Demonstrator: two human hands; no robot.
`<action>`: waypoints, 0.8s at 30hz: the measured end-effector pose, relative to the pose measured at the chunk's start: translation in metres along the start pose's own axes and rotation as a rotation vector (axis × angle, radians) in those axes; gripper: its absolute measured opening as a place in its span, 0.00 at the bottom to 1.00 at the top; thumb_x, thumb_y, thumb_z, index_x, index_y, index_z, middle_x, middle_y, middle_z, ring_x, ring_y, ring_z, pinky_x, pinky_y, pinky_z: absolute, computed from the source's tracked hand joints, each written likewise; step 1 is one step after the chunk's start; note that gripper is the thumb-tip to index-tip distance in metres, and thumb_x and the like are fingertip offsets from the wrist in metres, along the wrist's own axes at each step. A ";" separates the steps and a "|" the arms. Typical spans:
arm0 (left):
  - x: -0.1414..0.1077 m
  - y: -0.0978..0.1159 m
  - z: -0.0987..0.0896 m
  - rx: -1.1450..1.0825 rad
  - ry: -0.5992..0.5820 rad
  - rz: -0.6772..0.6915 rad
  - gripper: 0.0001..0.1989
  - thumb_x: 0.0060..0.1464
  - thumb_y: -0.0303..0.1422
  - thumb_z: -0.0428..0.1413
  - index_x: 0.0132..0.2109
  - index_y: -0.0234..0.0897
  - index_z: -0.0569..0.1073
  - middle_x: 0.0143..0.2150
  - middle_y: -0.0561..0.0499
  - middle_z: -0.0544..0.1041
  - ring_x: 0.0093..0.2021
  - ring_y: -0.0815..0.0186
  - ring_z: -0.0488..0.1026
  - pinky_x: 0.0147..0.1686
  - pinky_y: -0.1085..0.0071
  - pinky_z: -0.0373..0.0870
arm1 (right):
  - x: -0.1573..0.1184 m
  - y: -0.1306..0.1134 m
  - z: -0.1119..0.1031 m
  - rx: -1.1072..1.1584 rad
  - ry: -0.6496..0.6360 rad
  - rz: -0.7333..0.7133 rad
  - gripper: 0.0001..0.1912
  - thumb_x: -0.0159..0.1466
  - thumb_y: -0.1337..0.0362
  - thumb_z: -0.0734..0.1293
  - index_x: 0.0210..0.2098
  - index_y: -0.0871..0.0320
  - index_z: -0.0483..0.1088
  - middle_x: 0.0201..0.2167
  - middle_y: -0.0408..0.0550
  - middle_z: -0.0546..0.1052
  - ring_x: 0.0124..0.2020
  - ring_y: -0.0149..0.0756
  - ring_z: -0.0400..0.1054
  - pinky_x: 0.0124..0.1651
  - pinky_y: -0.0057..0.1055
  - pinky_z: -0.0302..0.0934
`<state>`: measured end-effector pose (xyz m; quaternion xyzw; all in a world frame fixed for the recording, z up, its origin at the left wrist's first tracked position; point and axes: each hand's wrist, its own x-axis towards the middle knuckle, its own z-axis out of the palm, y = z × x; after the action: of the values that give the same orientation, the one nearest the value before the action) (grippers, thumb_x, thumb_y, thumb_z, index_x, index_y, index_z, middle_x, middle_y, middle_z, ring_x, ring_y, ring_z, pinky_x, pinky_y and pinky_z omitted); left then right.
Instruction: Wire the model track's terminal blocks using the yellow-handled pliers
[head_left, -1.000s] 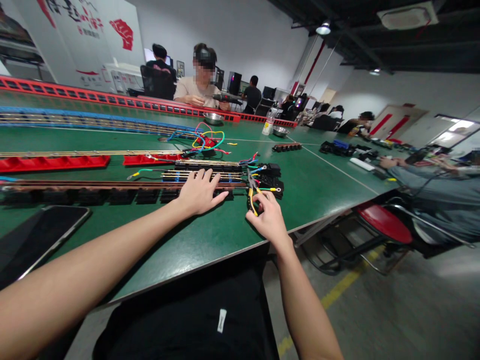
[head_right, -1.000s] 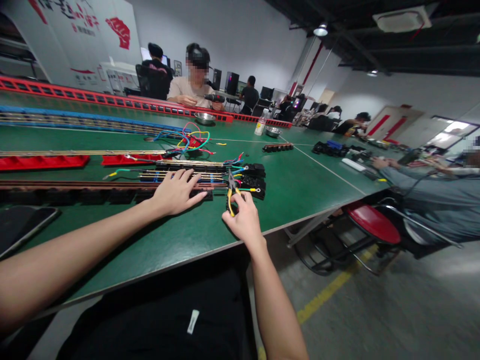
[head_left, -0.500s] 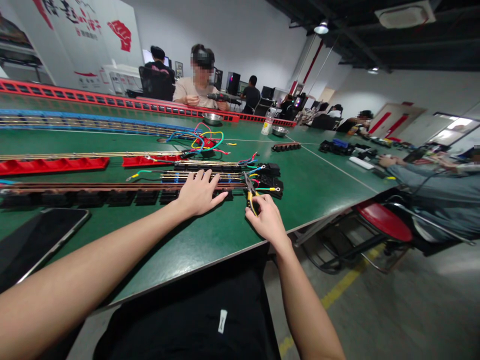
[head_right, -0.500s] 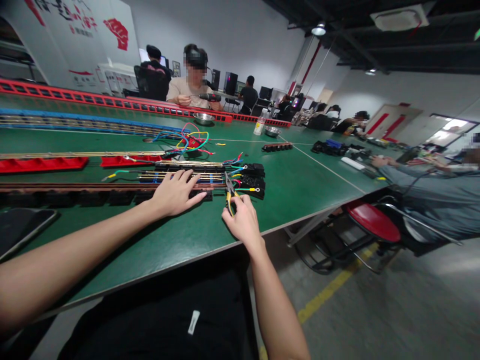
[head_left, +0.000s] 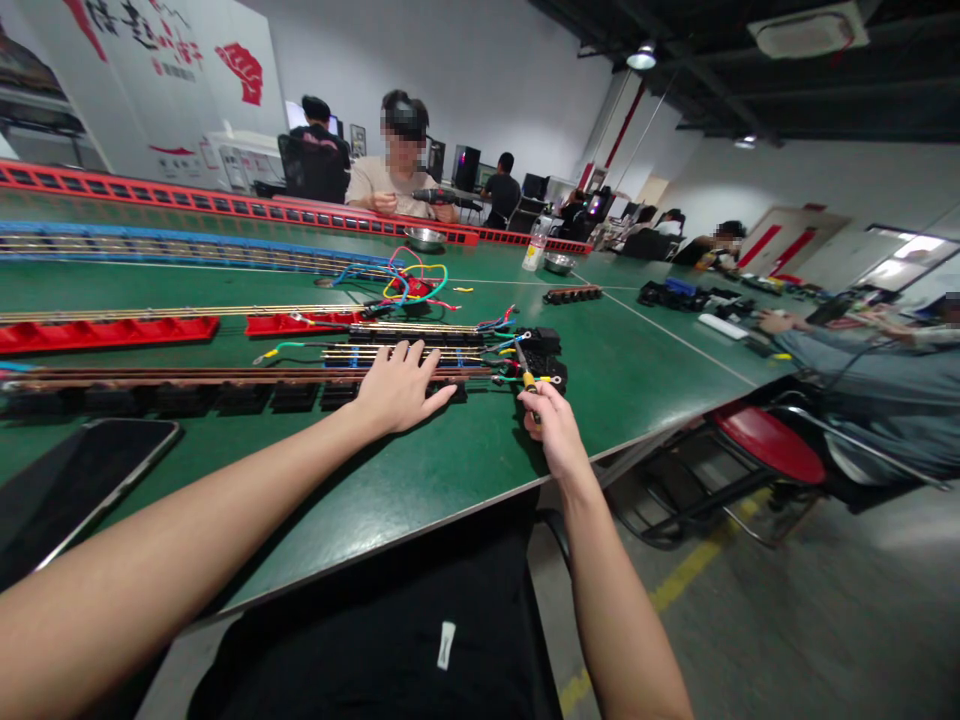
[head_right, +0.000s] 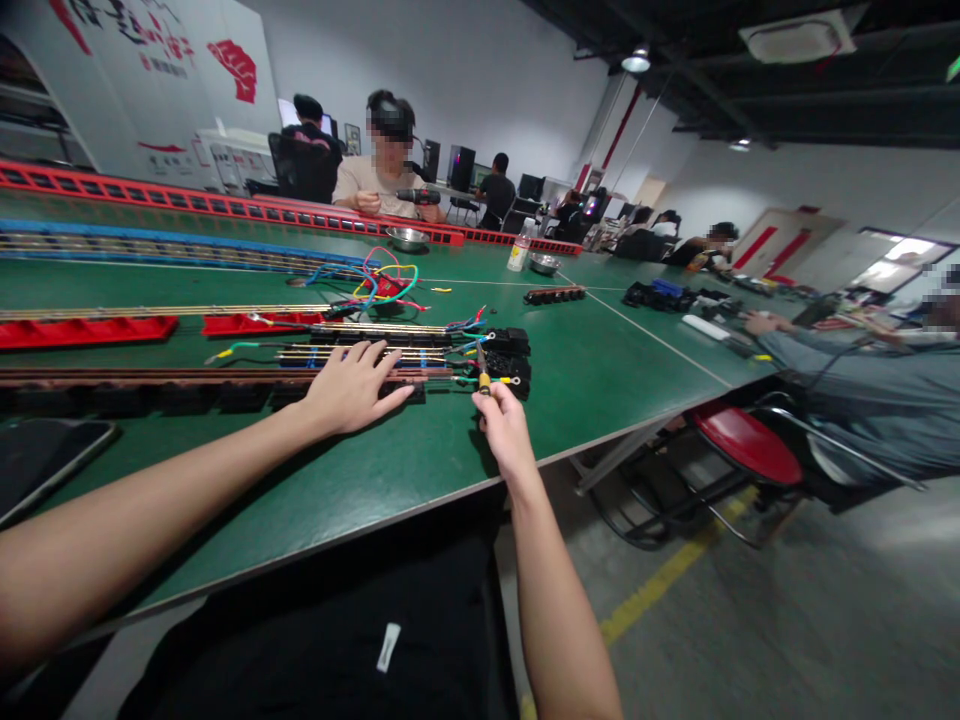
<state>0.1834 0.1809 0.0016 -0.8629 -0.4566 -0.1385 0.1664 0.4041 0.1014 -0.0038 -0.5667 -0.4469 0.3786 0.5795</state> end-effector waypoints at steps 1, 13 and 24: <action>0.000 0.000 0.000 -0.002 -0.002 -0.001 0.35 0.63 0.54 0.39 0.64 0.33 0.64 0.63 0.35 0.65 0.61 0.44 0.62 0.55 0.52 0.58 | -0.001 -0.001 -0.001 0.030 -0.014 0.016 0.13 0.53 0.54 0.67 0.27 0.55 0.62 0.20 0.35 0.56 0.17 0.24 0.49 0.19 0.23 0.39; 0.000 0.001 0.001 0.011 0.002 -0.005 0.35 0.63 0.54 0.39 0.64 0.33 0.64 0.63 0.35 0.65 0.60 0.44 0.63 0.55 0.51 0.58 | 0.006 0.001 -0.009 0.073 -0.187 0.065 0.17 0.59 0.48 0.65 0.36 0.56 0.70 0.28 0.37 0.60 0.16 0.17 0.45 0.18 0.20 0.29; 0.001 0.001 0.003 0.032 0.011 0.003 0.35 0.63 0.54 0.39 0.63 0.33 0.65 0.63 0.35 0.66 0.60 0.44 0.63 0.54 0.51 0.59 | 0.009 0.003 -0.006 0.102 -0.192 0.055 0.23 0.54 0.52 0.73 0.45 0.55 0.71 0.32 0.41 0.69 0.22 0.23 0.54 0.19 0.21 0.42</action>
<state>0.1851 0.1826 -0.0006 -0.8600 -0.4568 -0.1358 0.1827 0.4128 0.1084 -0.0059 -0.5095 -0.4647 0.4695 0.5514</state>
